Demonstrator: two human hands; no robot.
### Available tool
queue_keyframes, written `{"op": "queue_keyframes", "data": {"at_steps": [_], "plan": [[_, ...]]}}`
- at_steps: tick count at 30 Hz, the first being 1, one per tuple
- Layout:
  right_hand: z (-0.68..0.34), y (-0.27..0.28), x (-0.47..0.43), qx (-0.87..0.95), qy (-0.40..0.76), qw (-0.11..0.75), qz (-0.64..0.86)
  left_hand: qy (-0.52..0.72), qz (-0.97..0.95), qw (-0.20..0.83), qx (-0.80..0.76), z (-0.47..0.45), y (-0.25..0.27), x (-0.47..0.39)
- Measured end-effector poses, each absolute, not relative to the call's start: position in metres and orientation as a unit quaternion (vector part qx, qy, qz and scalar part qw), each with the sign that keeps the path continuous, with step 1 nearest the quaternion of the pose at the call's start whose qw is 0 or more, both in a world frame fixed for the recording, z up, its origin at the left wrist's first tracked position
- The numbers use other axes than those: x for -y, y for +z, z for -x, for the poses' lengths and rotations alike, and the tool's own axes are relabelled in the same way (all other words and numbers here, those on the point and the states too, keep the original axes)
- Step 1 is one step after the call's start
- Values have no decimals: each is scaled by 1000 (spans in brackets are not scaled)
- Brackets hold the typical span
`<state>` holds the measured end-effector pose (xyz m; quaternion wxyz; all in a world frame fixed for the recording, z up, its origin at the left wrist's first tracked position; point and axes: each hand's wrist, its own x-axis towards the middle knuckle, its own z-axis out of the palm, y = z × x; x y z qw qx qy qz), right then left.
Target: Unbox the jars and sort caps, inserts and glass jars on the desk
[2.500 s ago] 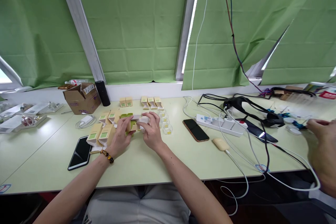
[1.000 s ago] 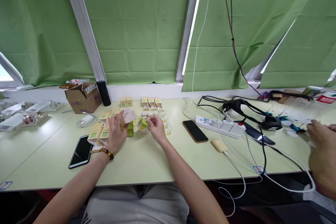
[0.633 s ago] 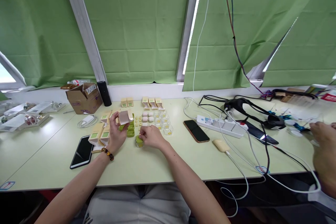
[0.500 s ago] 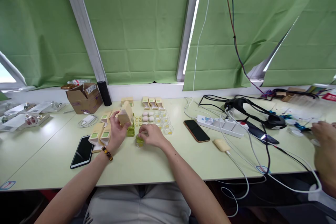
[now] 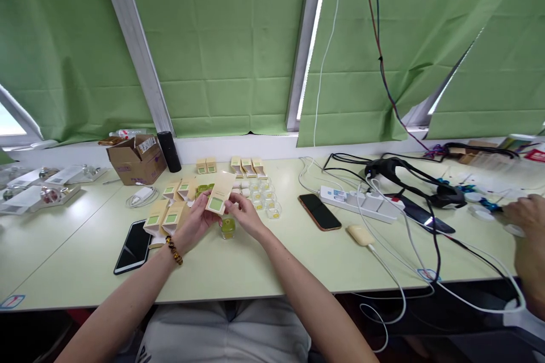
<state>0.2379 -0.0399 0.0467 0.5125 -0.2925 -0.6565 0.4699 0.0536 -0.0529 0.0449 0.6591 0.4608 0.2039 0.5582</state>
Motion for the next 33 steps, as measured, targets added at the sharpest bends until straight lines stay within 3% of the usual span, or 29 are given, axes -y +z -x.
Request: {"op": "queue_keyframes", "data": {"at_steps": [7, 18, 33], "plan": [[-237, 50, 41, 575, 551, 543, 267, 565, -487, 626, -229, -53, 43, 52], [-236, 48, 39, 539, 521, 585, 310, 581, -609, 457, -287, -55, 44, 57], [-228, 37, 37, 556, 517, 571, 311, 563, -621, 460, -292, -54, 45, 57]]}}
